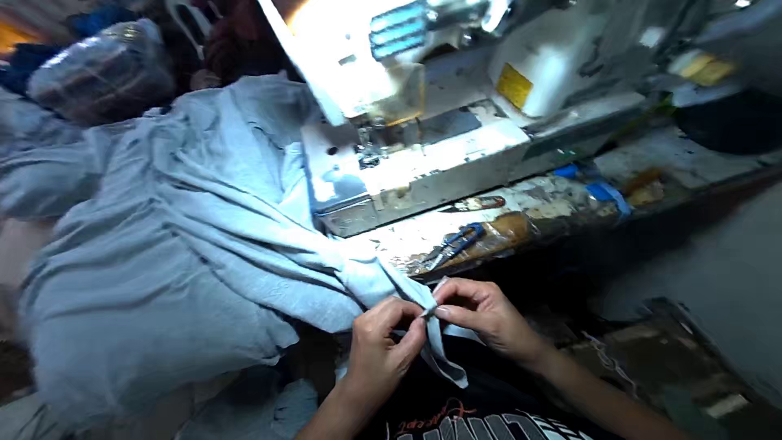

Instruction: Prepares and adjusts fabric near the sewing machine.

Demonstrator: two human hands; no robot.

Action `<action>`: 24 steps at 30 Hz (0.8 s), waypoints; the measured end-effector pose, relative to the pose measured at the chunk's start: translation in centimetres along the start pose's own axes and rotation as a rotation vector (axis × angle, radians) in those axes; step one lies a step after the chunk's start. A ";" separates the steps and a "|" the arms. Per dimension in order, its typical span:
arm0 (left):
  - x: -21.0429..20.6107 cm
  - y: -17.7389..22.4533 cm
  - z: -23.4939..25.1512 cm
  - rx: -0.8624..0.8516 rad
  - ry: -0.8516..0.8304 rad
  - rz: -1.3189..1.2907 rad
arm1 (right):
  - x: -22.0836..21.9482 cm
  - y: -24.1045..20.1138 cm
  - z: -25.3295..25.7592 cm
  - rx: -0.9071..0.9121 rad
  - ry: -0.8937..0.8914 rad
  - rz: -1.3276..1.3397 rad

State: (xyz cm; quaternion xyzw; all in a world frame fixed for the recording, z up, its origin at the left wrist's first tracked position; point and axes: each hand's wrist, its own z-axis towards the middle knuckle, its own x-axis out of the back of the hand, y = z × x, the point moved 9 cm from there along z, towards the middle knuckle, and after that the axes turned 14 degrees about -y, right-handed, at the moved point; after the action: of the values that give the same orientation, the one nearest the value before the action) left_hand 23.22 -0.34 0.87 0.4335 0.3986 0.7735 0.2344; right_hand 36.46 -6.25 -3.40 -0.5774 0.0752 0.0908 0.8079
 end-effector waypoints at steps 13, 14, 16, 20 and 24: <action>1.0 -2.1 -1.4 0.197 -0.018 -0.369 | -2.4 0.9 1.2 -0.111 -0.067 -0.063; 0.7 -2.1 -1.3 0.199 -0.032 -0.399 | -2.3 0.9 1.2 -0.115 -0.061 -0.057; 0.1 -2.3 -1.4 0.220 -0.052 -0.454 | -2.1 0.9 1.0 -0.122 -0.061 -0.047; 0.4 -2.0 -1.3 0.244 -0.030 -0.531 | -1.5 0.1 0.8 -0.103 -0.079 -0.055; 4.3 0.3 -0.5 0.067 0.137 -0.792 | -0.5 0.4 0.3 -0.145 -0.042 -0.197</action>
State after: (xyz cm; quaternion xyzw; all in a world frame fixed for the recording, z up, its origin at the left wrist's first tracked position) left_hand 20.58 2.31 3.07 0.2011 0.5747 0.6369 0.4728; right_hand 35.91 -5.87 -3.53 -0.6368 -0.0056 0.0280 0.7705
